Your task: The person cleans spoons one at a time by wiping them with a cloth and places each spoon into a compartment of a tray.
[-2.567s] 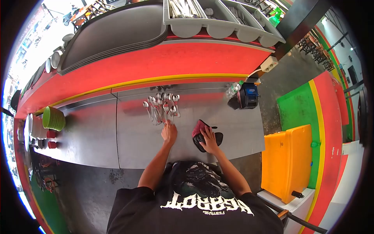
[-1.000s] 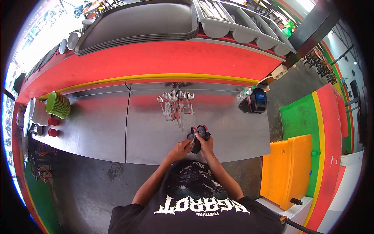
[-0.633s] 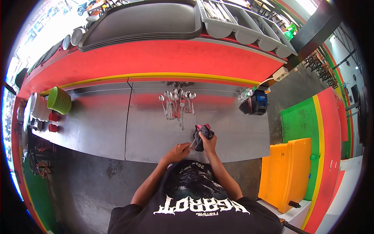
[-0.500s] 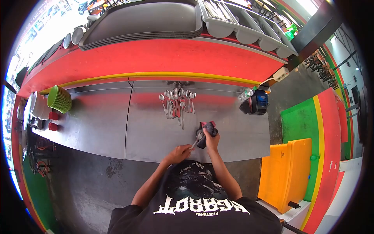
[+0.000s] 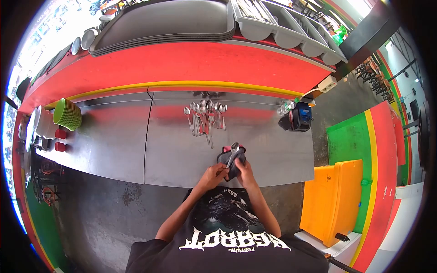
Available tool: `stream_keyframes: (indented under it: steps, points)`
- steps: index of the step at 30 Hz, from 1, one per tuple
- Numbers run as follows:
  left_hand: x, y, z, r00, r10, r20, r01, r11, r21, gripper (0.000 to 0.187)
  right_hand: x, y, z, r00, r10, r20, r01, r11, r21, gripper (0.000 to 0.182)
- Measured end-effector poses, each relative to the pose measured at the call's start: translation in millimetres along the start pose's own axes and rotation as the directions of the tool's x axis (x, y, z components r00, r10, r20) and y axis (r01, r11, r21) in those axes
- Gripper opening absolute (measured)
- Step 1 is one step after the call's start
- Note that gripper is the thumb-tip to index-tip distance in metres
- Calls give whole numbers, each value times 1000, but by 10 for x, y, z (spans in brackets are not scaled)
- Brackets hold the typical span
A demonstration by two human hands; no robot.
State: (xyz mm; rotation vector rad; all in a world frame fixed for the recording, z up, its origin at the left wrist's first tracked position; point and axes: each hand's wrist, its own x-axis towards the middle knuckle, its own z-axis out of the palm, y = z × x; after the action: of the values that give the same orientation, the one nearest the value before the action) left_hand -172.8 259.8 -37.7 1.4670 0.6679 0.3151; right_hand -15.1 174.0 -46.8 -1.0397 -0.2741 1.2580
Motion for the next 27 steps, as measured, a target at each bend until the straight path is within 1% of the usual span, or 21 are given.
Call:
stream_keyframes:
  steps: [4, 7, 10, 13, 16, 19, 22, 25, 27]
  points:
    - [0, 49, 22, 998, -6, 60, 1, 997, 77, 16, -28, 44, 87, 990, 16, -137, -16, 1000, 0, 26]
    - [-36, 183, 11, 992, 27, 124, -40, 994, 103, 19, 36, 14, 20, 979, -79, -186, 46, 983, -177, 17]
    - [-26, 252, -11, 992, 92, 84, -103, 987, 128, 21, 69, -14, -3, 957, -159, -244, 93, 961, -260, 16]
    - [51, 190, -9, 981, 108, -162, -79, 981, 177, 22, 78, -36, -6, 963, -133, -233, 92, 980, -178, 21]
    - [143, 238, 17, 901, 138, -412, -101, 989, 110, 26, 63, -58, 65, 969, -167, -179, 106, 945, -309, 21]
    - [203, 289, -13, 863, 248, -440, -182, 965, 186, 27, 3, -108, 171, 988, -124, -91, 80, 920, -384, 22]
    - [252, 220, 13, 866, 160, -474, -127, 987, 102, 27, -1, -66, 225, 988, -153, -14, 134, 901, -412, 24]
    - [274, 143, 3, 843, 143, -518, -78, 986, 146, 28, -35, -74, 244, 989, -149, 10, 136, 874, -467, 26]
    - [309, 126, 3, 799, 147, -583, -57, 984, 170, 29, -41, -65, 244, 986, -166, 24, 156, 853, -497, 26]
